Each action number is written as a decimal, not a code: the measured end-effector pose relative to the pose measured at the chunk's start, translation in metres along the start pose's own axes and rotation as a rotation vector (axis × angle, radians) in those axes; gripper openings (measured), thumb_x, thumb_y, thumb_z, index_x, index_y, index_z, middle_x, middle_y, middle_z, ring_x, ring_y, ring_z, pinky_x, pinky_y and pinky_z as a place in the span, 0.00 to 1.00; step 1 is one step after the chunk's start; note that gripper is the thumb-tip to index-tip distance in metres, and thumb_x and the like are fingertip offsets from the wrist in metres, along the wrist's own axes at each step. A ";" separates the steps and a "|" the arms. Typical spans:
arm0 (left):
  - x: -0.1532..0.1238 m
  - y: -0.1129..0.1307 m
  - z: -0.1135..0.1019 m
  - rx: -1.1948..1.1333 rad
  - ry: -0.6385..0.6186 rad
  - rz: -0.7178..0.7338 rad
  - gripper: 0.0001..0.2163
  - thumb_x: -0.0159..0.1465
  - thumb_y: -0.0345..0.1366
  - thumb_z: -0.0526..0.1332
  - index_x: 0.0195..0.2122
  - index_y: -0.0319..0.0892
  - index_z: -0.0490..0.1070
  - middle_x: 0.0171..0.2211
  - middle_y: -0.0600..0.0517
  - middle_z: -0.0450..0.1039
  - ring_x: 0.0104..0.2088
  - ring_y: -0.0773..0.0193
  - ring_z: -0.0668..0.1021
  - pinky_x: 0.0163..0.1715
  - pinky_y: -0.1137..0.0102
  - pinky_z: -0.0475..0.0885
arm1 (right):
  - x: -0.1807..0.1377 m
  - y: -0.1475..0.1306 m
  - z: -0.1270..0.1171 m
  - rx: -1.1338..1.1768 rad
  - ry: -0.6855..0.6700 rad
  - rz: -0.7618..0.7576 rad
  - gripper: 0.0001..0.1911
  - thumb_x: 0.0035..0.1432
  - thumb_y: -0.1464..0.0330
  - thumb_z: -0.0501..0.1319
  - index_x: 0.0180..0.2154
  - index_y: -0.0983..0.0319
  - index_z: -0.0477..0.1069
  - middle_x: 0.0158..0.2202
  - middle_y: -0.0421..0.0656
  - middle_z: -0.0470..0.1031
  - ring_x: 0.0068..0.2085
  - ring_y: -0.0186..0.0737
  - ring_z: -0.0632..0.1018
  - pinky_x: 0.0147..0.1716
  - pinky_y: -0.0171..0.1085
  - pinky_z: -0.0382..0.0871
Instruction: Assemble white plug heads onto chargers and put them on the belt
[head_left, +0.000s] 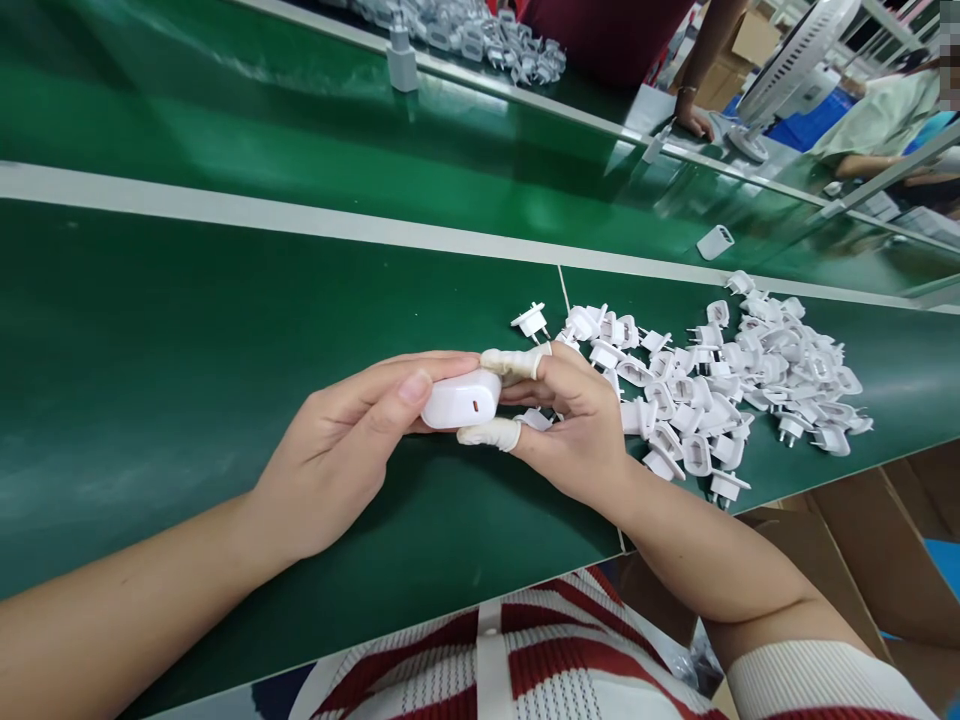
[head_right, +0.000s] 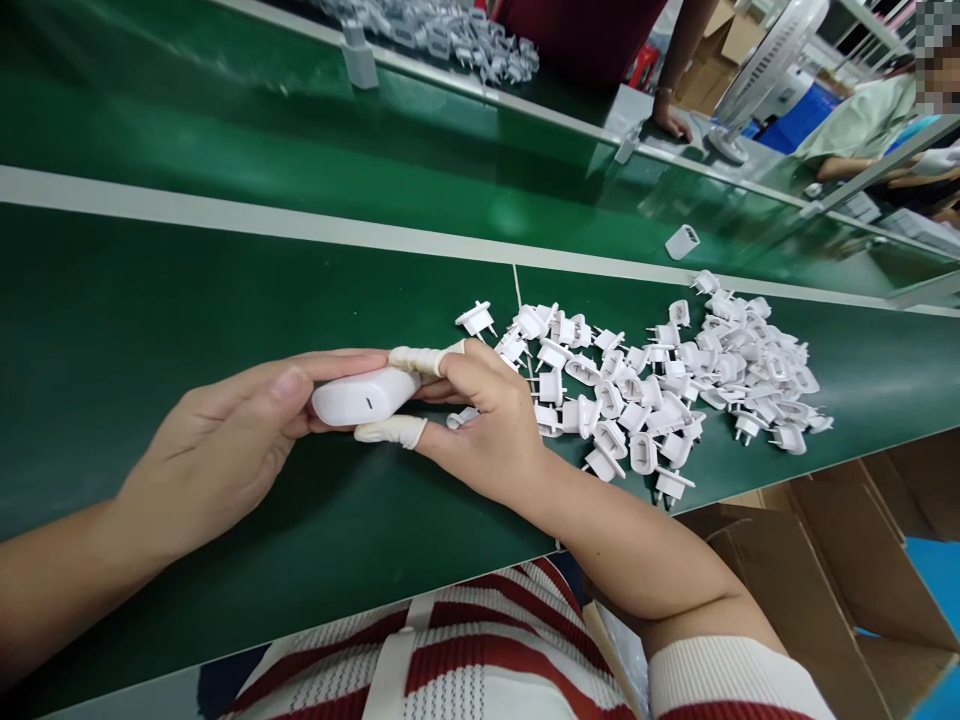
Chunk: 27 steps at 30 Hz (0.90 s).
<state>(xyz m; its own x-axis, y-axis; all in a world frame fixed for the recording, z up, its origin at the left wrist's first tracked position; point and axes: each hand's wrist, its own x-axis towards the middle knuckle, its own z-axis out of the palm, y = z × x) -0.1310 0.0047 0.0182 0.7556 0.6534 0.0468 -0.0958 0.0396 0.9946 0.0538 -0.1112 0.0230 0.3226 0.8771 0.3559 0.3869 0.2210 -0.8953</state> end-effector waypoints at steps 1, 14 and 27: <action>0.000 0.000 0.000 0.022 0.002 0.017 0.13 0.77 0.47 0.60 0.52 0.58 0.84 0.59 0.56 0.81 0.59 0.56 0.81 0.56 0.68 0.81 | 0.000 0.000 0.000 0.004 -0.007 -0.008 0.27 0.52 0.54 0.79 0.52 0.56 0.82 0.41 0.40 0.73 0.42 0.39 0.85 0.48 0.41 0.88; 0.017 -0.002 0.003 -0.170 0.044 -0.207 0.27 0.56 0.43 0.80 0.56 0.51 0.76 0.55 0.48 0.80 0.47 0.56 0.86 0.45 0.68 0.85 | -0.004 0.001 -0.007 -0.512 -0.083 -0.361 0.22 0.67 0.73 0.64 0.60 0.55 0.76 0.53 0.47 0.79 0.54 0.43 0.82 0.53 0.40 0.81; 0.133 0.010 -0.042 0.458 0.530 -0.145 0.22 0.53 0.37 0.75 0.48 0.41 0.76 0.50 0.45 0.83 0.56 0.45 0.83 0.56 0.56 0.79 | 0.019 0.001 -0.028 -1.149 -0.273 0.190 0.29 0.69 0.60 0.65 0.66 0.65 0.69 0.64 0.61 0.74 0.75 0.75 0.60 0.71 0.80 0.31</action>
<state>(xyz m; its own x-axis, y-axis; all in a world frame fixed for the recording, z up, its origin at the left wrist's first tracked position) -0.0588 0.1243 0.0304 0.3119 0.9498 -0.0244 0.3518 -0.0916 0.9316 0.0842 -0.1059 0.0369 0.3181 0.9467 0.0506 0.9435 -0.3109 -0.1146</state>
